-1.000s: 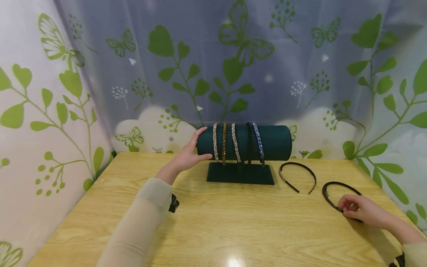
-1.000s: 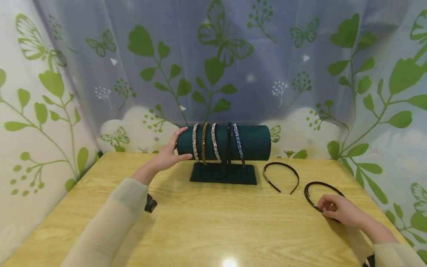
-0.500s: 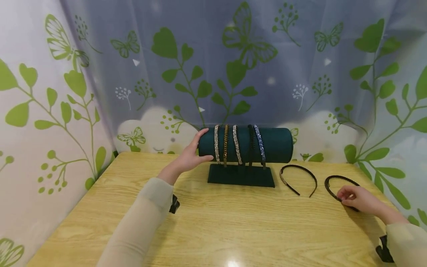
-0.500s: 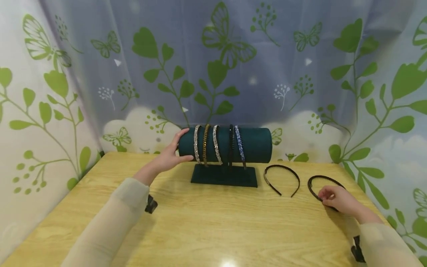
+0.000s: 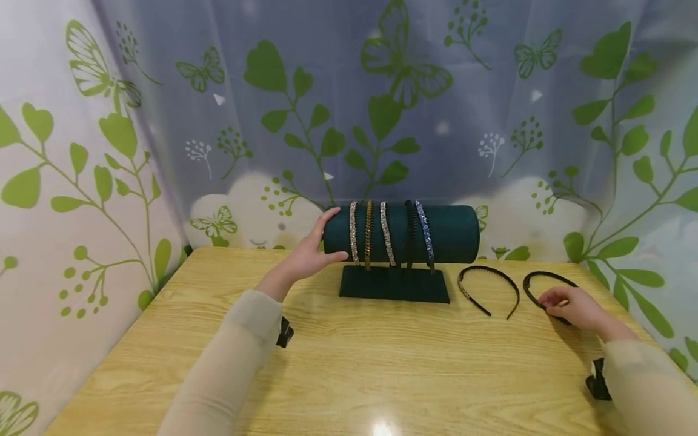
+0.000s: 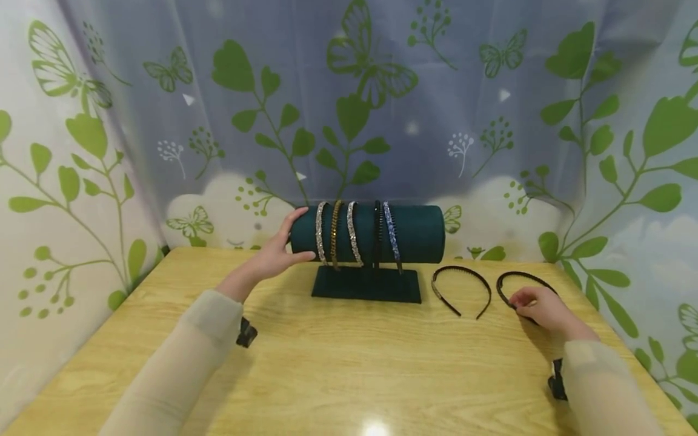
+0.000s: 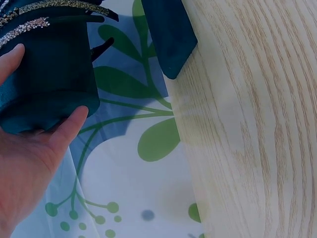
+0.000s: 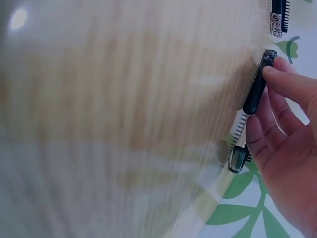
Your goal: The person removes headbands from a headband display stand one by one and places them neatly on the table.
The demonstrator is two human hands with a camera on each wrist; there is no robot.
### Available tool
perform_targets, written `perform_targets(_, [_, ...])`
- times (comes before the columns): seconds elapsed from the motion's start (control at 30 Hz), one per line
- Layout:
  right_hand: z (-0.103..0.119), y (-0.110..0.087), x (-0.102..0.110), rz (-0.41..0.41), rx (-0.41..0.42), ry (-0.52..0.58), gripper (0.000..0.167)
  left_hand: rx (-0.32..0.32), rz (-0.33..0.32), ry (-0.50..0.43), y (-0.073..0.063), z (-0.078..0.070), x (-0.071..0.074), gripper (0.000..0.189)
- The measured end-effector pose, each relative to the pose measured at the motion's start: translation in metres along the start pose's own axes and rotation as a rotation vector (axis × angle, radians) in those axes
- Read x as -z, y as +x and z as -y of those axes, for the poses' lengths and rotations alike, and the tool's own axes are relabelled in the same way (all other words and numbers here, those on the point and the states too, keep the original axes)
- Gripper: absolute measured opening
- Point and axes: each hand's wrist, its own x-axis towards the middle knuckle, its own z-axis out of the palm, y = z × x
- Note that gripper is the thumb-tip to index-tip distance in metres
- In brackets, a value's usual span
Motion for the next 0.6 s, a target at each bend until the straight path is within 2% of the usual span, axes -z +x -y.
perform_targets(0.13, [0.002, 0.003, -0.001, 0.004, -0.011, 0.02, 0.012, 0.0, 0.0, 0.014, 0.0, 0.0, 0.0, 0.09])
perform_targets(0.43, [0.009, 0.007, -0.008, -0.031, 0.023, 0.058, 0.016, -0.012, -0.004, 0.008, 0.0, 0.002, 0.001, 0.089])
perform_targets(0.6, [0.024, 0.006, -0.002, -0.065, 0.007, 0.074, 0.02, -0.014, 0.0, 0.014, 0.002, 0.002, 0.0, 0.088])
